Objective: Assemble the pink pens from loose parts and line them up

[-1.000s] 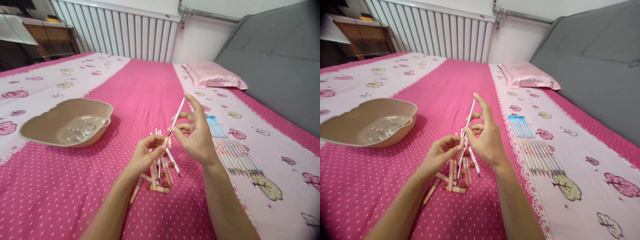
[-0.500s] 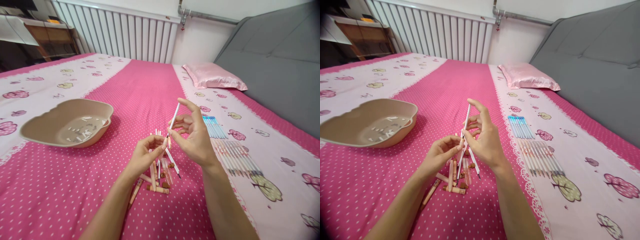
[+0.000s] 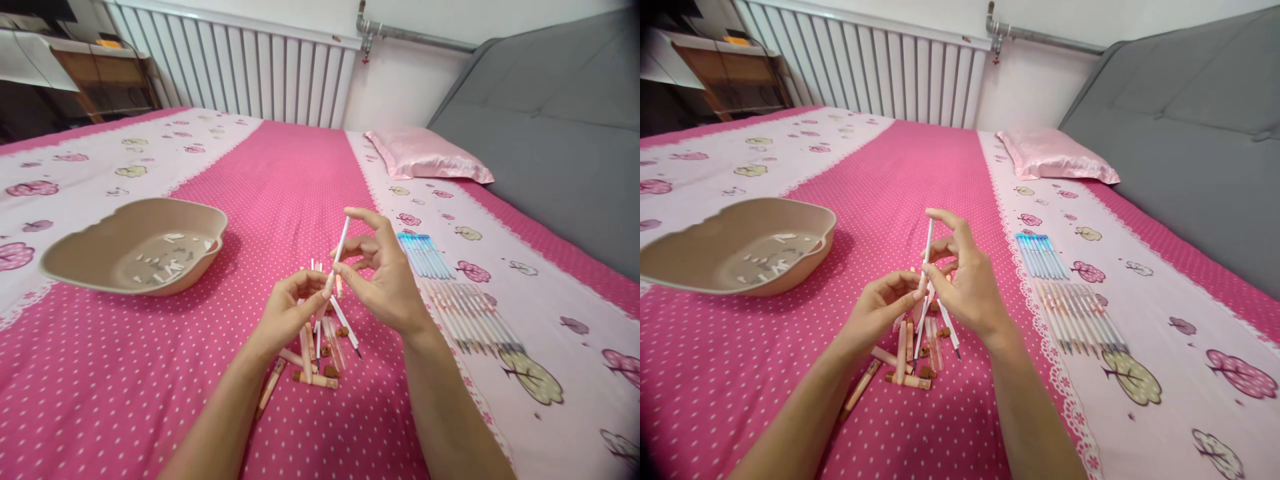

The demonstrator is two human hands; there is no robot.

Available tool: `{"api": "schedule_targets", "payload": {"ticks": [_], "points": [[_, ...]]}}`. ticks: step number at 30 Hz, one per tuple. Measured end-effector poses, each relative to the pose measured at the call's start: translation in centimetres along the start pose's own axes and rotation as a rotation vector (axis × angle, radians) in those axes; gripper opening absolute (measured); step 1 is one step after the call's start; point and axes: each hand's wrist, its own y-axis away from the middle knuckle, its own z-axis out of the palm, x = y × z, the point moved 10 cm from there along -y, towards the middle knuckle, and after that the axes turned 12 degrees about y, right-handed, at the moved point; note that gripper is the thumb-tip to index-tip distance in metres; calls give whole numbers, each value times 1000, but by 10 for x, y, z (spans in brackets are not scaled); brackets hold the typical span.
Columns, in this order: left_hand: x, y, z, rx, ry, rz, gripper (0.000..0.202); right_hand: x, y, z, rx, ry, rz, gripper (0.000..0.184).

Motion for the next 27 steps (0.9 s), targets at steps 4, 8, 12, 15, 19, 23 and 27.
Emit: {"api": "schedule_targets", "payload": {"ticks": [4,8,12,15,19,23,27], "points": [[2,0,-1,8,26,14,20,0,0,2,-15,2,0,58],[5,0,-2,29,42,31,18,1,0,5,-45,15,2,57],[8,0,-3,50,50,38,19,1,1,9,-90,33,-12,46],[11,1,-5,75,47,41,19,-1,0,13,-140,66,-37,35],[13,1,-10,126,53,59,20,-4,0,17,-177,111,-66,31],[12,0,-13,136,52,73,20,-3,0,17,-163,129,-67,33],[11,-1,-13,126,46,81,19,-3,1,18,-175,143,-81,35]]}}
